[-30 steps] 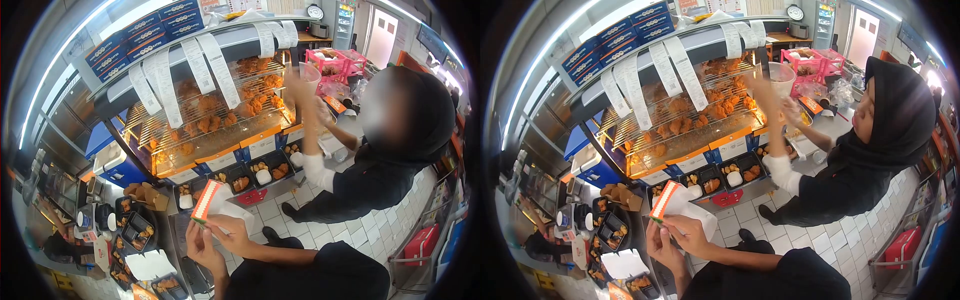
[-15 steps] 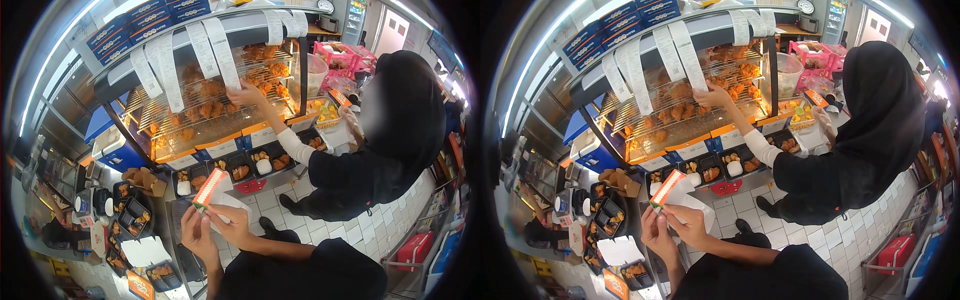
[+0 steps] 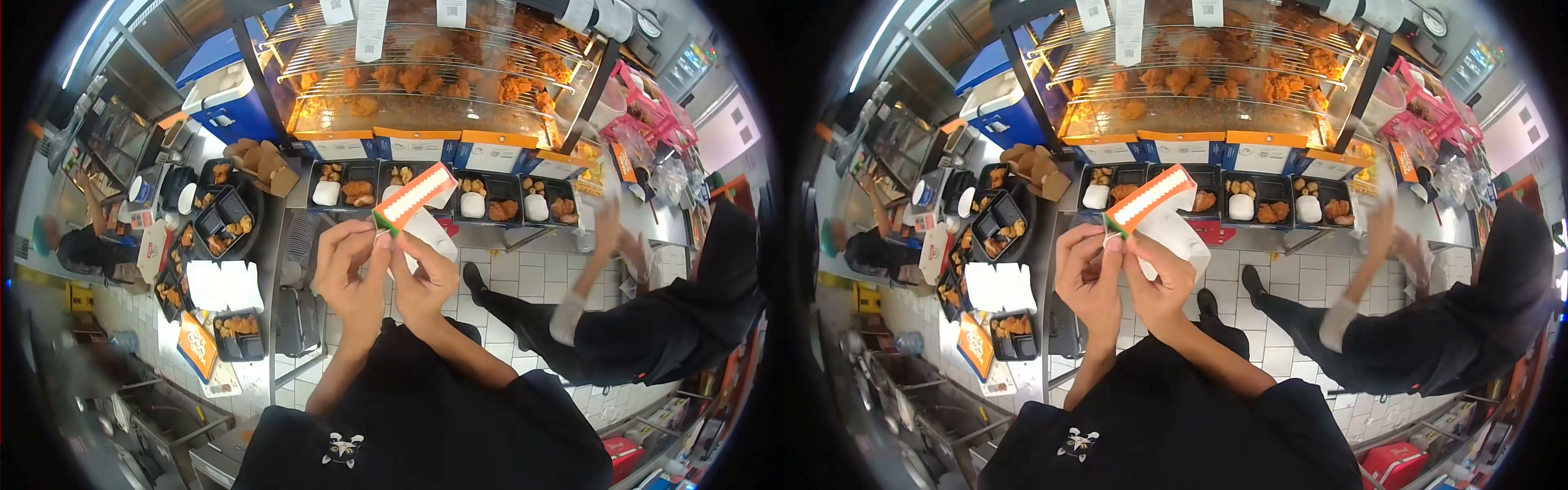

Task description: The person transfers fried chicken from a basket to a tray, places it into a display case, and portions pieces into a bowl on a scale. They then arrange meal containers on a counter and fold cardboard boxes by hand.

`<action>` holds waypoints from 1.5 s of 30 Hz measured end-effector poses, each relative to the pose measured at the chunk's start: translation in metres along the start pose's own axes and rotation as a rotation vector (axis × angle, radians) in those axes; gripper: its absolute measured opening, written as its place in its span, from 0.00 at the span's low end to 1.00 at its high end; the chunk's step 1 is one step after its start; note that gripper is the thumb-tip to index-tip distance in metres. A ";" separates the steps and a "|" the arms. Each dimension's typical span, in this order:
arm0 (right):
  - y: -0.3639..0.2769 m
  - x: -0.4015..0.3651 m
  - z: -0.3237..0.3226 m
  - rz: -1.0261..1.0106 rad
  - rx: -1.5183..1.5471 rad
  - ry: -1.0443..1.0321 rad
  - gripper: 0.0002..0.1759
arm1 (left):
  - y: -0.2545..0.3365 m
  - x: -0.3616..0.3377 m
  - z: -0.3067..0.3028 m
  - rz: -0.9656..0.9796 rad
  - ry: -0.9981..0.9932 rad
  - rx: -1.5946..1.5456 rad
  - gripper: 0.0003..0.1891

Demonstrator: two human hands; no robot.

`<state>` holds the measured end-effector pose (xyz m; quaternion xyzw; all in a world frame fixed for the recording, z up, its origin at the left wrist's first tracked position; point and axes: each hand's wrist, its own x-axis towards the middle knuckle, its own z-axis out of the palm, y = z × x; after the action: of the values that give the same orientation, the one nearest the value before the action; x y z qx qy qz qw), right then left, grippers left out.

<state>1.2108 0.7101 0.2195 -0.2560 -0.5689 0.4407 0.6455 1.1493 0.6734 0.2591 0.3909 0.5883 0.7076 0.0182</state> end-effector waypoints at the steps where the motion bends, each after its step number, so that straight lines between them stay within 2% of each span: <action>1: 0.001 0.000 -0.002 0.004 0.001 0.012 0.11 | -0.001 0.000 -0.001 0.003 -0.040 -0.006 0.04; 4: 0.002 0.000 -0.003 -0.005 -0.001 -0.010 0.11 | 0.000 -0.001 -0.001 -0.054 -0.035 0.003 0.05; 7: -0.002 0.002 -0.002 -0.009 -0.023 -0.031 0.11 | 0.000 0.000 0.004 -0.025 0.026 0.000 0.03; 10: 0.004 0.002 -0.005 -0.063 -0.034 -0.027 0.11 | 0.003 0.004 0.000 -0.059 -0.065 0.013 0.03; 13: -0.001 0.006 -0.009 -0.011 -0.079 -0.087 0.11 | -0.010 0.006 -0.002 0.003 -0.121 -0.016 0.04; 16: 0.001 0.008 -0.013 -0.167 -0.105 -0.133 0.16 | -0.003 0.007 -0.004 -0.009 -0.174 0.095 0.05; 19: -0.004 0.008 -0.013 -0.009 -0.016 -0.193 0.21 | 0.000 0.007 0.005 0.211 -0.141 0.243 0.06; 22: -0.011 0.005 -0.013 0.099 0.097 -0.258 0.24 | -0.011 -0.004 0.000 0.146 -0.073 0.076 0.08; 26: -0.026 0.003 -0.005 0.200 0.314 -0.265 0.25 | -0.008 0.002 -0.004 0.234 -0.152 0.227 0.09; 30: 0.009 -0.008 -0.005 0.448 0.595 -0.404 0.25 | -0.034 -0.007 -0.023 0.127 -0.169 0.093 0.12; 31: 0.013 -0.014 -0.001 0.484 0.642 -0.429 0.23 | -0.030 -0.008 -0.022 -0.042 -0.042 -0.053 0.15; 32: 0.009 -0.011 -0.001 0.410 0.569 -0.531 0.21 | -0.033 -0.005 -0.031 -0.180 0.002 -0.175 0.18; 34: -0.010 0.004 -0.003 0.251 0.416 -0.727 0.17 | -0.025 0.008 -0.051 -0.182 -0.059 -0.098 0.18; 35: -0.017 0.012 -0.012 0.320 0.315 -0.844 0.14 | -0.029 0.008 -0.065 -0.184 -0.121 -0.088 0.19; 37: -0.006 0.008 -0.028 0.059 0.068 -0.568 0.14 | -0.032 0.005 -0.082 -0.160 -0.092 -0.003 0.22; 39: -0.013 0.023 -0.023 -0.093 -0.228 -0.399 0.18 | -0.039 -0.003 -0.101 -0.219 -0.005 0.012 0.28; 42: 0.000 0.003 0.012 0.220 0.275 -0.536 0.22 | -0.039 -0.022 -0.099 -0.254 -0.028 -0.205 0.28; 43: -0.005 -0.004 0.010 0.500 0.589 -0.669 0.25 | -0.037 -0.024 -0.096 -0.275 -0.038 -0.250 0.28; 45: 0.001 -0.007 0.005 0.392 0.466 -0.796 0.26 | -0.032 -0.029 -0.094 -0.360 -0.023 -0.383 0.29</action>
<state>1.2065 0.7039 0.2165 -0.0191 -0.5985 0.7327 0.3233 1.1019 0.5922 0.2164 0.2774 0.5036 0.7869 0.2242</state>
